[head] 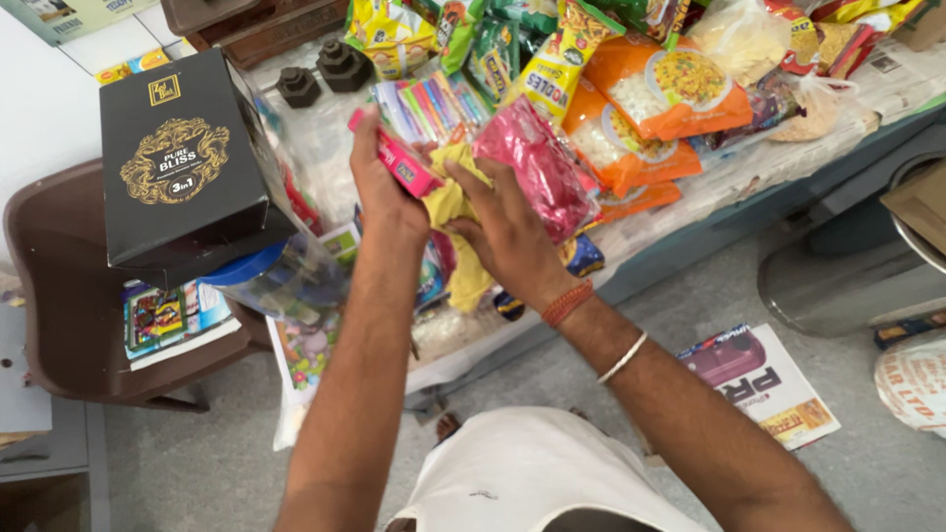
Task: The person wipes the glass display counter and shelves with a yellow cloth, moving snack boxes and jars aside to clean underneath. They handle various packaged food items and containers, then return them to the display.
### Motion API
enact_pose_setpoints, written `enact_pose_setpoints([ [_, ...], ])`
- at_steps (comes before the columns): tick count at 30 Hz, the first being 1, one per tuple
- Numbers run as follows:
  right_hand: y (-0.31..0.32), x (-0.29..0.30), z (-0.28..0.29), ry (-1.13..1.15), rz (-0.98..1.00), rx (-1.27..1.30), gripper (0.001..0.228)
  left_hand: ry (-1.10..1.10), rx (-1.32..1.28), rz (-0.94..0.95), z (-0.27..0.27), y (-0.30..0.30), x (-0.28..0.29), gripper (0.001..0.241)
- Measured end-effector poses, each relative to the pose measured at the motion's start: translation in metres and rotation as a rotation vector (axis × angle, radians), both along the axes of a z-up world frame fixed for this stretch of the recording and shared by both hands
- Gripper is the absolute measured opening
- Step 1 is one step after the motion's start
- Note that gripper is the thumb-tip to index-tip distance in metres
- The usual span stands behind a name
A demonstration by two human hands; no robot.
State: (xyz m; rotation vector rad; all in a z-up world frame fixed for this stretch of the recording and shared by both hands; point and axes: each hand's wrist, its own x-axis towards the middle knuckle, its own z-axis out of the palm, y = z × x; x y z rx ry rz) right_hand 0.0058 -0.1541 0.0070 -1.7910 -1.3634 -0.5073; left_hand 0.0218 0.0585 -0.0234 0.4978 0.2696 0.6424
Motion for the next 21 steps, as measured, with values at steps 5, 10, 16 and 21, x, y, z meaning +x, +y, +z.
enact_pose_setpoints([
  [5, 0.003, 0.011, -0.003, 0.720, 0.239, 0.125, 0.060, -0.024, -0.153, -0.070, 0.021, -0.009, -0.017, 0.042],
  [10, 0.003, 0.022, -0.012, 1.485, 0.562, 0.430, 0.046, -0.213, -0.098, -0.160, 0.022, -0.018, -0.028, 0.046],
  [16, 0.001, 0.039, -0.014, 1.850, 0.632, 0.587, 0.031, -0.219, -0.003, -0.171, 0.010, -0.028, -0.029, 0.037],
  [21, -0.004, 0.039, -0.016, 1.689, 0.510, 0.665, 0.025, -0.102, 0.089, -0.132, 0.004, -0.027, -0.032, 0.036],
])
